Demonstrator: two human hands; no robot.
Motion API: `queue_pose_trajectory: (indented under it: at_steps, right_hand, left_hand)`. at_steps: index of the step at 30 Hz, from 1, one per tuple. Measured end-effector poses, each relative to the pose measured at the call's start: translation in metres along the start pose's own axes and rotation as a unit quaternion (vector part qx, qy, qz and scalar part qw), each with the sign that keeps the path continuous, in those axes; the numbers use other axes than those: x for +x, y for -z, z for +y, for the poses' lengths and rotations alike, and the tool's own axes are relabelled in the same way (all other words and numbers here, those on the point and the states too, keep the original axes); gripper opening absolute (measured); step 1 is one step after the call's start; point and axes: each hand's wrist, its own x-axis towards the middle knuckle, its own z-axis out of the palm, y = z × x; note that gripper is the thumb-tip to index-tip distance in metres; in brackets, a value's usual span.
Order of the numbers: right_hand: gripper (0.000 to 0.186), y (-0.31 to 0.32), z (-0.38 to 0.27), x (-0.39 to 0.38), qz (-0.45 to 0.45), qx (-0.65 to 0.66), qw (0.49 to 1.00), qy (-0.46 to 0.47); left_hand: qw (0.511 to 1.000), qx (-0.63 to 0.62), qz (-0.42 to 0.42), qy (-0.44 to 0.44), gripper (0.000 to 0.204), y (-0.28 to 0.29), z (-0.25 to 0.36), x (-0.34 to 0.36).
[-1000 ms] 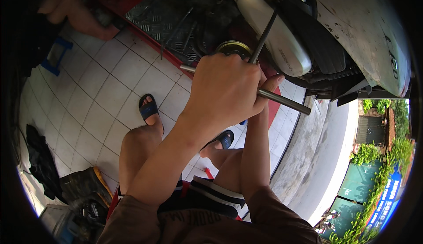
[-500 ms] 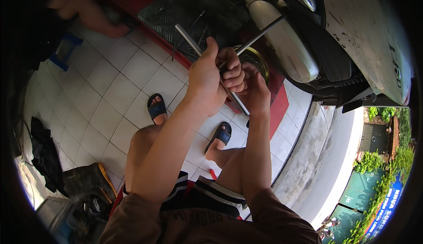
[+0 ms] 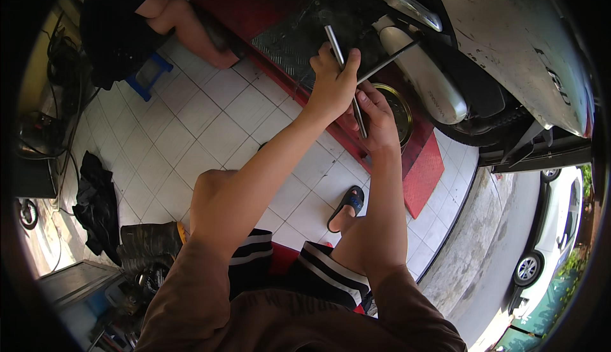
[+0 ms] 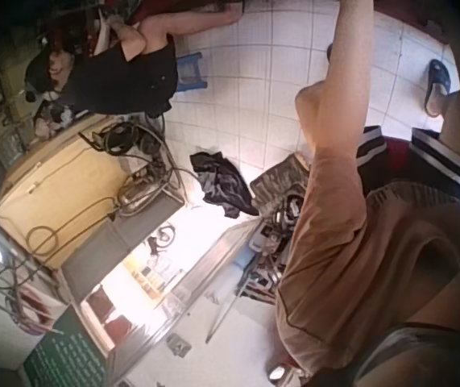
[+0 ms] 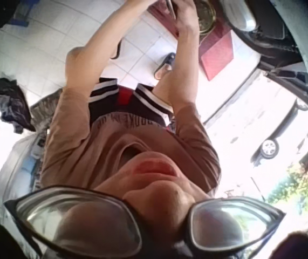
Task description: The person uses a screwdriver and a T-handle wrench to loosen and tighten bolts on the lower side of a scooter. They repeatedly adjust the tool and reposition their hands to access the fasteners near the engine area.
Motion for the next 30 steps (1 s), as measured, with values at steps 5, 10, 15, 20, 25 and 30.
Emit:
queue_pose_trajectory:
  at_steps: [5,10,15,20,25,30]
  right_hand:
    - [0.038,-0.003,-0.014,-0.006,0.027,-0.004,1.000,-0.005]
    - [0.040,-0.004,-0.011,-0.003,0.009,0.055,0.998,0.001]
    - [0.042,0.004,0.008,0.008,-0.006,0.106,0.991,0.086]
    - [0.031,0.017,0.017,0.017,0.027,0.074,0.989,0.124]
    - [0.027,0.027,0.016,0.029,0.058,0.007,0.992,0.109]
    - [0.030,0.035,0.013,0.024,0.011,0.060,0.990,0.128]
  left_hand:
    - [0.861,0.344,0.058,-0.371,0.058,0.043,0.035,-0.010]
    - [0.808,0.417,0.001,-0.416,0.037,0.063,0.025,-0.002]
    - [0.852,0.350,-0.009,-0.390,0.034,0.056,-0.003,0.008]
    - [0.911,0.333,-0.117,-0.215,0.046,0.030,-0.032,-0.031]
    - [0.899,0.291,-0.209,-0.251,0.028,0.027,-0.005,-0.065]
    - [0.881,0.280,-0.151,-0.350,0.045,0.037,0.001,-0.049]
